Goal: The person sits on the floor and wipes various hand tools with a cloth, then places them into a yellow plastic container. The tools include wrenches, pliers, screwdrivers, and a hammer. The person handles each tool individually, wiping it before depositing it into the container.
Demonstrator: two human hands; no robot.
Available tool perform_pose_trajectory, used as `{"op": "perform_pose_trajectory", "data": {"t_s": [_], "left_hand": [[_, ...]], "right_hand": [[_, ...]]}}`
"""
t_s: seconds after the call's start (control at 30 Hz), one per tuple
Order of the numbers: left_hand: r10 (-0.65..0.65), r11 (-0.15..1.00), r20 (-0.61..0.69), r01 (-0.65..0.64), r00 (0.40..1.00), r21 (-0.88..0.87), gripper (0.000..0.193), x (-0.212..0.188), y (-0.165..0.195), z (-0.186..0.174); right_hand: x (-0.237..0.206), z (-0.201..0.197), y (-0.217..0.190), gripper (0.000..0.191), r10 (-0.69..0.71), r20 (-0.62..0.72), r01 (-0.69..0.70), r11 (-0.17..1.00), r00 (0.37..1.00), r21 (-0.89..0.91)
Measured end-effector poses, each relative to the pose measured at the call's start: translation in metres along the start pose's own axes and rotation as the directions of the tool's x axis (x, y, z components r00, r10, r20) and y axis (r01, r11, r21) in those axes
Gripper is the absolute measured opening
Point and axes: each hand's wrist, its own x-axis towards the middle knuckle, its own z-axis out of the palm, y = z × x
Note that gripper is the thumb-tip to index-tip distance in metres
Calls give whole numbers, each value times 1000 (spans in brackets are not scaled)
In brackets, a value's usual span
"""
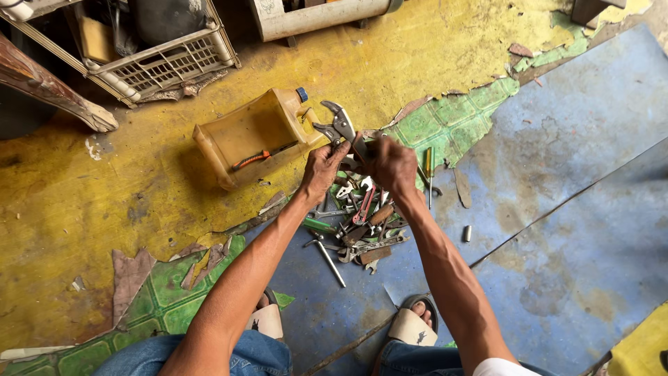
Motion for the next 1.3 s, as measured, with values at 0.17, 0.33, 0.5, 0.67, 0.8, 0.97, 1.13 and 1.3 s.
{"op": "perform_pose_trajectory", "data": {"t_s": [0.17, 0.33, 0.5, 0.67, 0.8, 0.97, 1.13, 1.3], "left_hand": [[119, 962, -57, -101, 991, 254, 57, 3, 1, -6], [91, 905, -54, -60, 994, 421, 52, -1, 3, -16], [324, 821, 286, -418, 902, 389, 20, -5, -6, -2], [-57, 898, 271, -69, 961, 435, 18, -21, -3, 8], [-212, 909, 319, 66, 924, 413, 24, -28, 2, 6], [-153, 736, 277, -78, 949, 672, 50, -19, -2, -11], [-146, 982, 24, 143, 989, 120, 38, -17, -6, -10], [-53, 908, 56, 72, 997, -413, 62, -10, 8, 0]], "right_hand": [[3, -8, -4, 49, 118, -385, 129, 820, 915, 558], [25, -34, -9, 49, 220, -252, 93, 549, 943, 830], [11, 11, -58, 37, -109, -249, 201, 902, 962, 381], [2, 14, -64, 25, 13, -176, 60, 913, 984, 403], [6, 8, -45, 54, 122, 29, -122, 895, 992, 428], [31, -28, -4, 43, -116, -130, 10, 784, 985, -621], [31, -47, -14, 50, -84, -79, 112, 862, 993, 495], [-10, 28, -92, 41, -15, -153, 86, 877, 988, 473]]}}
